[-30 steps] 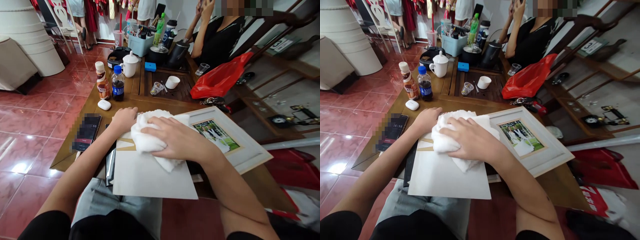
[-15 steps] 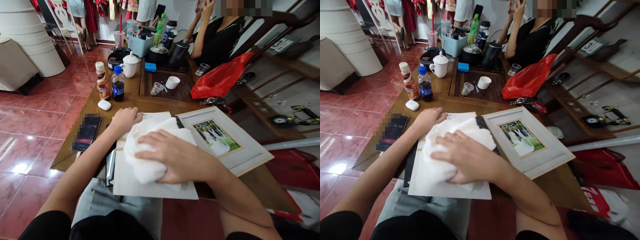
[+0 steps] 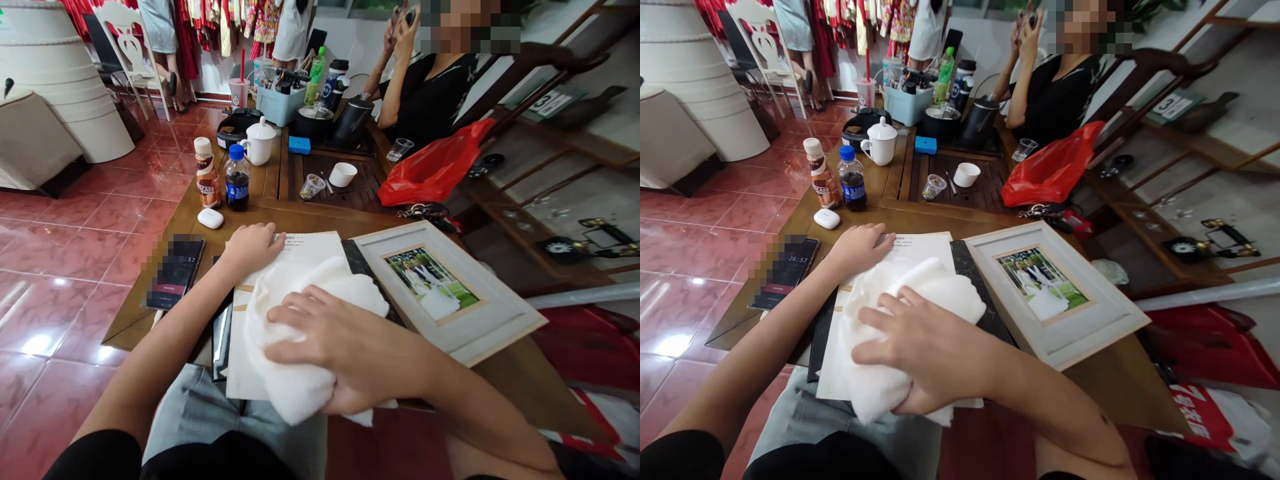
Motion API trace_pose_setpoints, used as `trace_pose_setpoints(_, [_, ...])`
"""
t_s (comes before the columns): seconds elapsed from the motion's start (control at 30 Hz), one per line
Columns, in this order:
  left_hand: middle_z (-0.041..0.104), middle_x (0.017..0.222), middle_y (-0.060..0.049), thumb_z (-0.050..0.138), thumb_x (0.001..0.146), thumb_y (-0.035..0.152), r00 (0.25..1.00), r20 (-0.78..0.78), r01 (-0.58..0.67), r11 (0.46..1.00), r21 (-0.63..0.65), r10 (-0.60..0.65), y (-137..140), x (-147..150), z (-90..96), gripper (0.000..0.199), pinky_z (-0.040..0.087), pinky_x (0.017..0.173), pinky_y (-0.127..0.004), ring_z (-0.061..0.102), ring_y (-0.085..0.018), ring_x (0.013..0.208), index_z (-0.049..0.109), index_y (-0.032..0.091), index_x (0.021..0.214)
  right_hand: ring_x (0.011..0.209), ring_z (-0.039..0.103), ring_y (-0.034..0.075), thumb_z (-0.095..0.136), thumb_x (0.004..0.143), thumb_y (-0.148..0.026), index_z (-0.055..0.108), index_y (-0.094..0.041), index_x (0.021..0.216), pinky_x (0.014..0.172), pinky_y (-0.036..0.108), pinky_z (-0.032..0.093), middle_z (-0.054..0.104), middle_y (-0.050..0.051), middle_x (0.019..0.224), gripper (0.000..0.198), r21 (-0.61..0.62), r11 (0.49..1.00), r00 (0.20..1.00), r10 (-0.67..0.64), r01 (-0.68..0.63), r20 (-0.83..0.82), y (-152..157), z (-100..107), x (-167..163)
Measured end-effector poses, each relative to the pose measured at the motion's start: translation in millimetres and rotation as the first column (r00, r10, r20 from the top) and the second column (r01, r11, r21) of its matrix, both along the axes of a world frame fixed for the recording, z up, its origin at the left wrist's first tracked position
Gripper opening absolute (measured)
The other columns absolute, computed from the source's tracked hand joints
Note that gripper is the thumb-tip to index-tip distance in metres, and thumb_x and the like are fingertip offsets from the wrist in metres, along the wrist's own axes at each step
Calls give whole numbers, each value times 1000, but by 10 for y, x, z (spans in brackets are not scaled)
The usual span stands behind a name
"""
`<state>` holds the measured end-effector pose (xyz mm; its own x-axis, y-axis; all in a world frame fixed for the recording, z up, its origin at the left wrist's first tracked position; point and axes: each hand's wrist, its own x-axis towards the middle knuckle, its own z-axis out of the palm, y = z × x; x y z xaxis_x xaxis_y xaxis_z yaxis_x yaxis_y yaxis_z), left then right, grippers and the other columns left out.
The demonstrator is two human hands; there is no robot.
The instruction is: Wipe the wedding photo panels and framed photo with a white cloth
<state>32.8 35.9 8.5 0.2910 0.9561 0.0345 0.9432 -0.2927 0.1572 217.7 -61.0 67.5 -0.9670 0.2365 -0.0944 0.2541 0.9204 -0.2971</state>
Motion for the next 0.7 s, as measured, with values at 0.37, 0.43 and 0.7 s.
trace_pose_setpoints(0.37, [74,106,-12,33,107,46,1000,-11,19,1000,-21,-19,11,-32,-4,43,48,89,-38,70,-28,102,64,16,103,119,55,38,72,86,-42,66,-23,129,98,55,46,54,19,138,47,147,927,938,-345,344,-19,433,-45,213])
trace_pose_setpoints(0.43, [74,105,-12,33,107,45,1000,-7,18,1000,-16,-19,9,-30,-5,43,48,89,-38,70,-28,102,64,17,102,119,55,37,74,85,-41,67,-24,127,99,54,45,54,18,139,46,134,947,956,-295,293,-10,380,-38,193])
trace_pose_setpoints(0.7, [74,100,-12,34,105,43,1000,-20,-4,1000,-3,4,8,-4,-8,42,49,88,-38,70,-28,97,65,16,100,114,54,34,74,82,-50,69,-26,117,98,53,42,59,13,132,43,41,999,1000,-20,20,8,35,13,18])
